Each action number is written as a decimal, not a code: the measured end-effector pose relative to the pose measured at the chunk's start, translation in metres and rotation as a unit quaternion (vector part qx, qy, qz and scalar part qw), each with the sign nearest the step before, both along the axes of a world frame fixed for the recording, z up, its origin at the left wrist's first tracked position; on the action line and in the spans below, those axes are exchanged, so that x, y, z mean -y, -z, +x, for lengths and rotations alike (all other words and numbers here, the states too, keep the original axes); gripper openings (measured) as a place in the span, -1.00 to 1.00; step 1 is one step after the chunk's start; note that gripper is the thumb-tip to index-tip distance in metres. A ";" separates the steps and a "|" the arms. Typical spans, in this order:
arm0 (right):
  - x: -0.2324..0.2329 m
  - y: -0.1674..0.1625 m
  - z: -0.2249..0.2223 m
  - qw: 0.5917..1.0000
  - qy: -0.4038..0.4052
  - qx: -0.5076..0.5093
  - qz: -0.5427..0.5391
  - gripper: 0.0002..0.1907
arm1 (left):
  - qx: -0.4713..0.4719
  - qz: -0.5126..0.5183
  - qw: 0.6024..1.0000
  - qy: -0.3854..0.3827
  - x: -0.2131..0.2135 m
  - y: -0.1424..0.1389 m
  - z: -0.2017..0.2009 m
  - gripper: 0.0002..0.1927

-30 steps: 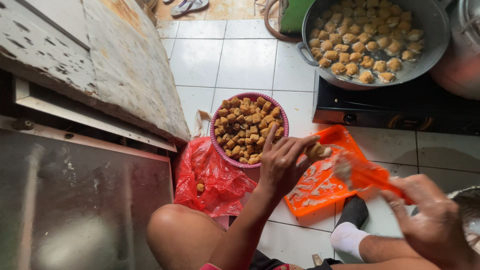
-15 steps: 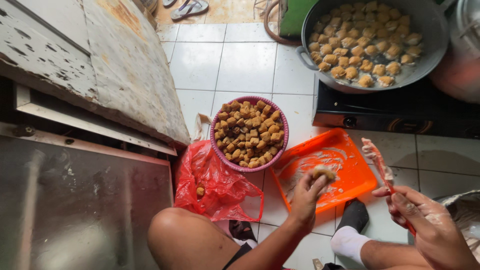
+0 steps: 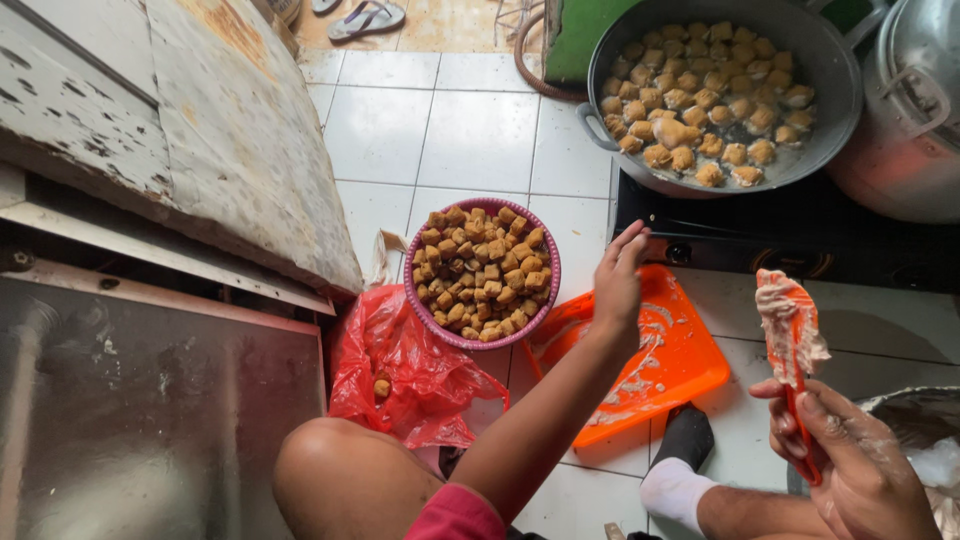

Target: The person sits on the floor coating fried tofu cubes with batter. They scoop batter from an orange tray with a spatula, spread it over each tofu piece by hand, and drop the coated pieces into a pot of hot oil on a portable stove to fry.

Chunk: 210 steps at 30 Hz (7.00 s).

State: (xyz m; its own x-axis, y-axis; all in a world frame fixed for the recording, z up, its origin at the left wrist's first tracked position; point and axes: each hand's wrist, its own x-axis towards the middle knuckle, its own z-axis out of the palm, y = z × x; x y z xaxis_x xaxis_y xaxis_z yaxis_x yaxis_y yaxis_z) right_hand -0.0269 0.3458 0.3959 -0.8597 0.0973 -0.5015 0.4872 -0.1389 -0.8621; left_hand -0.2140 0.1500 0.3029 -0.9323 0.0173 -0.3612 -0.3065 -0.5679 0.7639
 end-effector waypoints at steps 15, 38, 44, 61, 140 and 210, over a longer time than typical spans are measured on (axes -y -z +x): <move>0.008 0.056 -0.064 0.961 -0.187 0.032 0.201 -0.59 | 0.175 -0.448 0.872 0.085 0.137 0.266 0.177 -0.65; 0.107 0.378 -0.049 0.762 -0.344 0.156 0.526 -0.58 | 0.191 -0.420 0.877 0.136 0.112 0.286 0.203 -0.58; 0.145 0.386 -0.017 0.763 -0.396 0.197 0.472 -0.52 | 0.218 -0.427 0.860 0.172 0.107 0.272 0.201 -0.50; 0.114 0.365 -0.040 0.969 -0.088 0.206 -0.102 -0.80 | 0.161 -0.441 0.820 0.328 0.128 0.269 0.184 -0.51; -0.002 0.042 -0.003 0.992 -0.127 0.019 -0.002 -0.55 | 0.017 0.082 0.996 0.021 0.025 -0.016 0.113 -0.82; -0.070 0.031 0.008 0.977 -0.037 -0.039 -0.206 -0.51 | 0.008 -0.335 0.942 -0.026 0.118 0.089 -0.030 -0.12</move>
State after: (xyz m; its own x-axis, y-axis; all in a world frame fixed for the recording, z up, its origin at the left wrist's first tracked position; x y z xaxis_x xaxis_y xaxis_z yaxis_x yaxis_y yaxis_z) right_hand -0.0191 0.4161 0.3649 -0.8939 -0.1629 -0.4176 0.4440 -0.4497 -0.7750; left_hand -0.2445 0.0321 0.2137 -0.9198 -0.2648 -0.2897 -0.3071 0.0260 0.9513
